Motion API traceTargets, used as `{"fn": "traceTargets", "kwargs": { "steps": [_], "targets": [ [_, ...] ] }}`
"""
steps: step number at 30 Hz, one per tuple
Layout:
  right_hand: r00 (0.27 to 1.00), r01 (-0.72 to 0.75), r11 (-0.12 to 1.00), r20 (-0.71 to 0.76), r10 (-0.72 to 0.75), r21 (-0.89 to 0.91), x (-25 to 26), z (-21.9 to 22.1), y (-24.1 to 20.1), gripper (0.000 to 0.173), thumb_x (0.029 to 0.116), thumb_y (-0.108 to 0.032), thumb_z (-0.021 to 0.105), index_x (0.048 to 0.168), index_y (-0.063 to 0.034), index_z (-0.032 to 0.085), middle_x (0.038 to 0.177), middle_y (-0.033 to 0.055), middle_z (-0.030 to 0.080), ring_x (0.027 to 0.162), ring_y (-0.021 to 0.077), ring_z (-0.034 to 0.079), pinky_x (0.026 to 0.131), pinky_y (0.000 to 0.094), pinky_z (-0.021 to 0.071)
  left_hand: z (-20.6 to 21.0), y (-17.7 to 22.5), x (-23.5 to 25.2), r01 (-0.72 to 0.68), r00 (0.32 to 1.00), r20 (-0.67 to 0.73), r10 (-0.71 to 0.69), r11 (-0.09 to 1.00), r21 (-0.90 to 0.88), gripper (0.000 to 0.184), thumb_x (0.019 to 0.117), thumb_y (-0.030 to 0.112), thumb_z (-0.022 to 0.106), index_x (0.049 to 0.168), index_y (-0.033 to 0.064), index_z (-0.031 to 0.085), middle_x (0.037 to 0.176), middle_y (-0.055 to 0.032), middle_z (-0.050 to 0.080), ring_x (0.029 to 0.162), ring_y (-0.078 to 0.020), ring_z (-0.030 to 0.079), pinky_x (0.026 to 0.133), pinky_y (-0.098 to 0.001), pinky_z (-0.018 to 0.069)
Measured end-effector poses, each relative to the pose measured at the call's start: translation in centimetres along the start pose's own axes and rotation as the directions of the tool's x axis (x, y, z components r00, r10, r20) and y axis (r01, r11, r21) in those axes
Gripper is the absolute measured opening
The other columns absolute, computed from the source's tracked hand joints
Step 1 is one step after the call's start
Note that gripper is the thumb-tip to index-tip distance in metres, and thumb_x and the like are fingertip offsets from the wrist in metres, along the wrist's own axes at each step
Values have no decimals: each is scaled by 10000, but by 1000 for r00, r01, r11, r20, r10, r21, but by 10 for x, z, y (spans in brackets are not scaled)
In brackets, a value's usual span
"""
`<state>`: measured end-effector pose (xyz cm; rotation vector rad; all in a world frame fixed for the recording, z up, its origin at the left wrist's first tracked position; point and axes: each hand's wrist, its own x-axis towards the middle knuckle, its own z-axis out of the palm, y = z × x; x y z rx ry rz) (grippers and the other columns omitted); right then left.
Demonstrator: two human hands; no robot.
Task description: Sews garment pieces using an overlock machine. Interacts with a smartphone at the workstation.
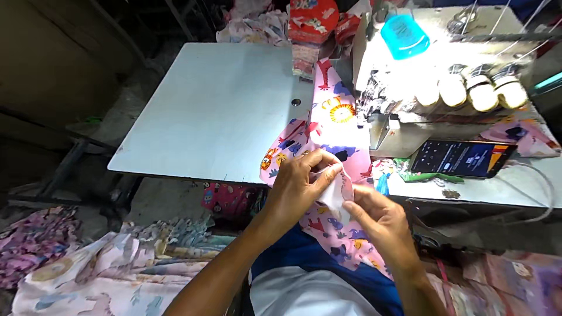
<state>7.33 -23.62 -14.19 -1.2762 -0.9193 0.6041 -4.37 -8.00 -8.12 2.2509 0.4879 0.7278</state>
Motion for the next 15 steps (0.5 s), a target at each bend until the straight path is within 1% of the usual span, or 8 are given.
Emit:
{"fn": "traceTargets", "kwargs": {
  "steps": [1, 3, 4, 7, 10, 12, 14, 15],
  "targets": [
    [999, 26, 1000, -45, -25, 6, -4, 3, 1, 217, 934, -18, 679, 1136, 61, 690, 985, 14, 756, 849, 32, 716, 788, 201, 613, -3, 3, 9, -94, 996, 6, 94, 990, 101, 132, 992, 211, 654, 1003, 110, 738, 854, 44, 693, 728, -8, 613, 661, -184, 499],
    [980, 92, 994, -170, -100, -54, -3, 5, 7, 142, 931, -48, 696, 1048, 28, 722, 966, -2, 742, 858, 14, 701, 800, 180, 600, -5, 0, 36, -273, 962, 70, 264, 932, 240, 159, 993, 198, 641, 975, 85, 751, 814, -24, 672, 700, -120, 605, 641, -280, 471],
    [962, 117, 986, -234, -141, -115, 2, 4, 13, 117, 930, -76, 705, 1008, 7, 734, 956, -1, 728, 877, 14, 688, 812, 170, 586, -3, -6, 52, -341, 940, 101, 325, 902, 266, 168, 993, 193, 638, 978, 75, 758, 824, -57, 687, 723, -167, 626, 664, -315, 480],
    [906, 115, 954, -366, -214, -275, 25, -2, 35, 132, 906, -146, 724, 958, -28, 748, 1029, 32, 649, 1011, 34, 612, 876, 142, 513, 10, -28, 96, -466, 885, 123, 449, 858, 217, 137, 962, 144, 674, 949, 48, 771, 891, -89, 734, 861, -181, 693, 794, -302, 527],
    [915, 92, 969, -364, -172, -228, 37, -9, 44, 152, 903, -155, 717, 963, -19, 747, 1177, 75, 639, 1124, 80, 605, 943, 179, 523, 16, -37, 106, -423, 905, 136, 403, 885, 194, 102, 933, 91, 673, 898, 36, 751, 849, -87, 676, 846, -174, 652, 779, -289, 510],
    [932, 56, 986, -347, -107, -155, 36, -11, 44, 149, 917, -181, 708, 965, -49, 754, 1150, 27, 672, 1091, 59, 633, 923, 180, 545, 9, -32, 100, -364, 928, 179, 327, 901, 238, 77, 918, 91, 673, 893, 59, 739, 861, -62, 652, 837, -155, 630, 747, -283, 509],
    [943, 21, 994, -328, -55, -108, 32, -12, 43, 137, 934, -212, 700, 961, -99, 773, 1103, -20, 699, 1041, 33, 656, 879, 169, 561, 5, -30, 97, -320, 943, 190, 274, 905, 281, 91, 910, 138, 676, 904, 97, 757, 864, -25, 687, 841, -115, 643, 747, -255, 507],
    [946, 22, 996, -321, -49, -88, 30, -12, 44, 118, 934, -219, 713, 953, -126, 783, 1080, -35, 712, 1012, 32, 670, 852, 169, 572, 3, -30, 96, -307, 948, 181, 262, 905, 296, 98, 903, 161, 682, 898, 109, 765, 834, -9, 691, 799, -91, 635, 706, -234, 485]
  ]
}}
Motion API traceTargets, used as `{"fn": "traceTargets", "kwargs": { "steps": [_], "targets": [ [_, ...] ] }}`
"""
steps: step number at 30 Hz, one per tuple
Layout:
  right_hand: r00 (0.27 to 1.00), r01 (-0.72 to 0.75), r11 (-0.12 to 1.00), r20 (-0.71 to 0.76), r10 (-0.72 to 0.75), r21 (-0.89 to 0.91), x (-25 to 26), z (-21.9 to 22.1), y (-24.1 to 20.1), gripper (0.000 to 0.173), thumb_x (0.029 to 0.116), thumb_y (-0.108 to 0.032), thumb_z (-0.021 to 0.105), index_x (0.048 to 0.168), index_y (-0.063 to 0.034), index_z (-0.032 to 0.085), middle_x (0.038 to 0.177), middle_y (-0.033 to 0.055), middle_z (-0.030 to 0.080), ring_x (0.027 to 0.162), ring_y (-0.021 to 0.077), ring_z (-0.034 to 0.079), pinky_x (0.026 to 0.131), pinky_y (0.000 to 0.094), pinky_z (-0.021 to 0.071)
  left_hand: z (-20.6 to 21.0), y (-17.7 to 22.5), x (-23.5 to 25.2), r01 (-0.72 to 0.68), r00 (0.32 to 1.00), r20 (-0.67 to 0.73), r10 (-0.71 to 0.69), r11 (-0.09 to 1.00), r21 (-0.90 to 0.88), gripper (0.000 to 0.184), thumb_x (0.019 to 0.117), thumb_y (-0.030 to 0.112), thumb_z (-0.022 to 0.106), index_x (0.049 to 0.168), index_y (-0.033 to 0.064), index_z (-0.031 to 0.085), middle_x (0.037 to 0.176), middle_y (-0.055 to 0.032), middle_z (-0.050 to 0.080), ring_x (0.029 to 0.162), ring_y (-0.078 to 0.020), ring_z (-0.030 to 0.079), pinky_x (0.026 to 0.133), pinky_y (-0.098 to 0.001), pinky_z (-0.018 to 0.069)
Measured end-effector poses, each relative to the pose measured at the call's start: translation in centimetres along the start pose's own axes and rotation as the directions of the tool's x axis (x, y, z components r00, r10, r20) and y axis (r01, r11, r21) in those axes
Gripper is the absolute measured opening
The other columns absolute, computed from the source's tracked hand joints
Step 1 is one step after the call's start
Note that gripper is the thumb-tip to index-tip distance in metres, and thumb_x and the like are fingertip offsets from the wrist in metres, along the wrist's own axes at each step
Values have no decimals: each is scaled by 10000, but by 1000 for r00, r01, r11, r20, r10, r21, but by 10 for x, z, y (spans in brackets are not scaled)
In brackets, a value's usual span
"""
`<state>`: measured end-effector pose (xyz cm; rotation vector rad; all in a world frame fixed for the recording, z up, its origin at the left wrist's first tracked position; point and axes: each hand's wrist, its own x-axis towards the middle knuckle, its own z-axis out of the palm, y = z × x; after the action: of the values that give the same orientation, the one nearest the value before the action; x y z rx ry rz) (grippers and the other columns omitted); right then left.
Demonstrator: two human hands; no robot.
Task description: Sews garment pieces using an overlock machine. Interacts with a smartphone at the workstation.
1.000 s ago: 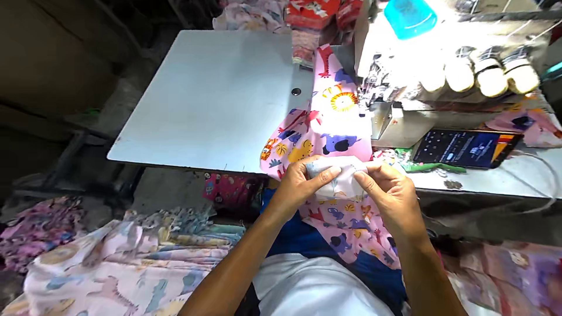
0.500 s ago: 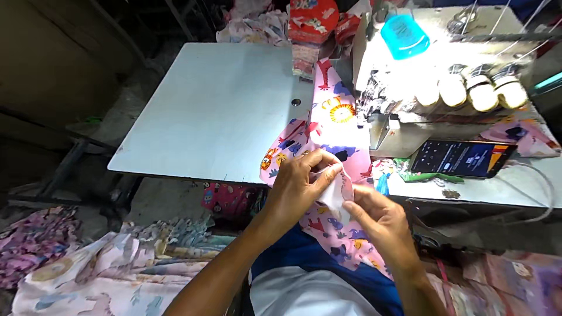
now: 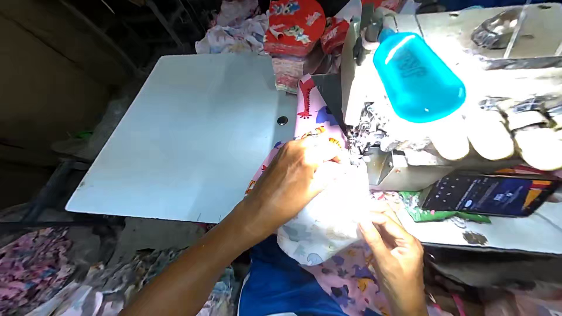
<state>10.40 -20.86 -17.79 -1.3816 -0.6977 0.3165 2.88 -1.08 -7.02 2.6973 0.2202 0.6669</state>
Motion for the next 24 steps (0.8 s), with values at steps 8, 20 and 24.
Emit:
{"fn": "traceTargets", "kwargs": {
  "steps": [8, 20, 24],
  "targets": [
    [999, -50, 989, 23, 47, 140, 4, 3, -7, 287, 889, -77, 754, 1164, -69, 669, 1046, -43, 746, 911, 38, 709, 830, 179, 593, 2, -3, 4, 42, 998, 37, -41, 999, -17, 108, 921, 267, 688, 933, 161, 704, 803, 51, 634, 748, -59, 609, 625, -242, 455],
    [1000, 10, 989, -22, -7, 146, 3, 11, -27, 190, 986, -21, 605, 1164, -57, 547, 1001, -65, 727, 857, -13, 697, 768, 136, 584, 15, -11, 17, 50, 991, -121, -58, 996, -69, 163, 929, 151, 716, 1029, 44, 644, 840, -24, 633, 806, -54, 587, 757, -164, 453],
    [996, 86, 989, -23, -84, 116, 11, 16, -31, 321, 943, 25, 636, 1229, 9, 490, 1035, -7, 740, 841, 8, 710, 746, 156, 597, 16, -29, 38, -16, 995, -103, 10, 998, -57, 166, 956, 137, 674, 1029, -10, 646, 864, -111, 652, 838, -152, 624, 808, -256, 486]
  ]
}}
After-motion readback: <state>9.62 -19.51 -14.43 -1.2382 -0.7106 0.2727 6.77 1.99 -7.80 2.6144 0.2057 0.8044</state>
